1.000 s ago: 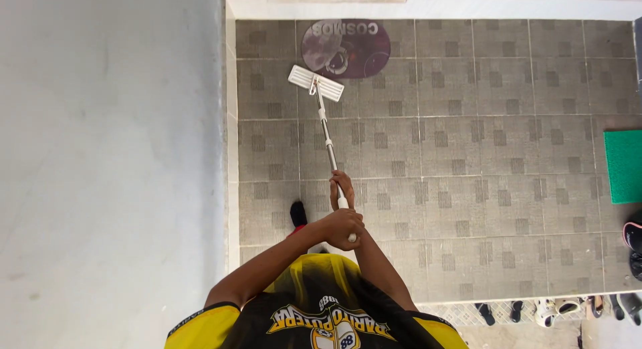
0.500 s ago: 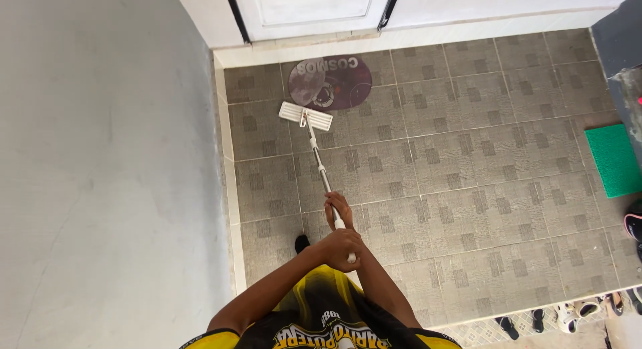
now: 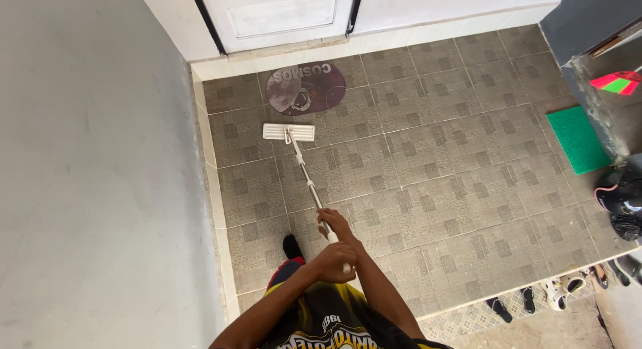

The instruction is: Mopping a tiled floor in an entryway using a flat mop.

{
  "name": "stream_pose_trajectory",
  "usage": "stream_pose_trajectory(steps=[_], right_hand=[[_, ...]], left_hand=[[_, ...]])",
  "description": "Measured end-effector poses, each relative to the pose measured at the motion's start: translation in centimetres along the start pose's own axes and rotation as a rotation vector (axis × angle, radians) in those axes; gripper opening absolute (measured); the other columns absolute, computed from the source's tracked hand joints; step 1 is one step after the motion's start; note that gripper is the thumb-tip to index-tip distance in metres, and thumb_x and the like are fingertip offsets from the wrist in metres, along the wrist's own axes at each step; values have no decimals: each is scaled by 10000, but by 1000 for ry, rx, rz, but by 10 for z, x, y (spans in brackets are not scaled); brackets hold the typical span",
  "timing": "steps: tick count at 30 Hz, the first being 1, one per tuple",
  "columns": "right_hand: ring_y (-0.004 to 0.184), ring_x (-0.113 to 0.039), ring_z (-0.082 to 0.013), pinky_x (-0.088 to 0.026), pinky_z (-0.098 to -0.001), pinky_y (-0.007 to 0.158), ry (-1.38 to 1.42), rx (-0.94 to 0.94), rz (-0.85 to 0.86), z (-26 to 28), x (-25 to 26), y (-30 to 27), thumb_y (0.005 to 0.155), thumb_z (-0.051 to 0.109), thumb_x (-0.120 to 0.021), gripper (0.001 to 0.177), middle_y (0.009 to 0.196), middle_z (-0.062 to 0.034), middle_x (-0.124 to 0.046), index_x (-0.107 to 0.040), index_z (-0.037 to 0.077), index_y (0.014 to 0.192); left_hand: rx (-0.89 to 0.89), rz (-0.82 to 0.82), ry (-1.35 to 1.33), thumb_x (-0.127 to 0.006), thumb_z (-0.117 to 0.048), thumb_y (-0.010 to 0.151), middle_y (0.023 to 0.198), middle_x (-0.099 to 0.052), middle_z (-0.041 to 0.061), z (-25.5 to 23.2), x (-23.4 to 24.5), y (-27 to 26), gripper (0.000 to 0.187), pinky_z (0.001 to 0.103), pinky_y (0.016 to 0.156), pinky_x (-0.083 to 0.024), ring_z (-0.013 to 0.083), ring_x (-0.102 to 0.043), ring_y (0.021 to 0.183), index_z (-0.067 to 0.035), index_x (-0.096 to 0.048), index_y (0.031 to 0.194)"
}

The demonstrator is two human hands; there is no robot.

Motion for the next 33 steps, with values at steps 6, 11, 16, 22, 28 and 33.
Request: stream_pose_trajectory(steps=[6, 11, 16, 22, 28, 33], right_hand=[[864, -632, -269, -509, -403, 749, 4, 154, -70, 45, 38, -62, 819, 209, -843, 313, 881, -94, -637, -568, 68, 767], [633, -527, -244, -431, -393, 676, 42, 123, -12, 50, 46, -104, 853, 178, -806, 394, 626, -75, -509, -493, 60, 645], [651, -488, -222, -398, -381, 724, 139, 305, -77, 147, 86, -135, 929, 123, -755, 345, 650, -75, -496, -492, 13, 734], [540, -414, -193, -366, -363, 663, -32, 177, 174, 128, 73, -161, 855, 138, -773, 455, 544, -29, -441, -419, 82, 575], [528, -449, -199, -379, -362, 640, -46, 252, 191, 108, 46, -174, 828, 138, -766, 428, 530, -27, -455, -443, 106, 550], [534, -457, -244, -371, -379, 615, 8, 391, 14, 130, 34, -178, 807, 64, -717, 405, 540, -61, -436, -397, 88, 559]], left_hand=[[-61, -53, -50, -763, -162, 804, 702, -603, 64, -74, -39, 8, 242, 396, 720, -498, 263, -632, 718, -81, -562, 697], [-100, -98, -96, -759, -160, 857, 647, -591, 40, -139, -44, 16, 256, 363, 605, -459, 220, -602, 601, -96, -570, 697], [-136, -149, -120, -773, -153, 869, 599, -559, 31, -186, -44, 7, 286, 343, 521, -397, 189, -554, 526, -98, -563, 681], [-190, -239, -186, -761, -105, 889, 598, -547, 43, -224, -49, -7, 287, 350, 499, -355, 193, -518, 499, -85, -558, 687], [-215, -369, -133, -738, -72, 850, 574, -486, 65, -219, -55, -33, 330, 376, 498, -323, 221, -451, 470, -90, -479, 646], [-260, -484, -163, -698, -66, 813, 592, -503, 66, -225, -44, -58, 287, 374, 496, -358, 242, -481, 482, -104, -464, 651]])
Point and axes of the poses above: each hand's wrist, its own y-axis towards the middle knuckle, its own x-axis out of the back of the hand, z = x × y, the point moved 9 cm from there along y, towards the middle knuckle
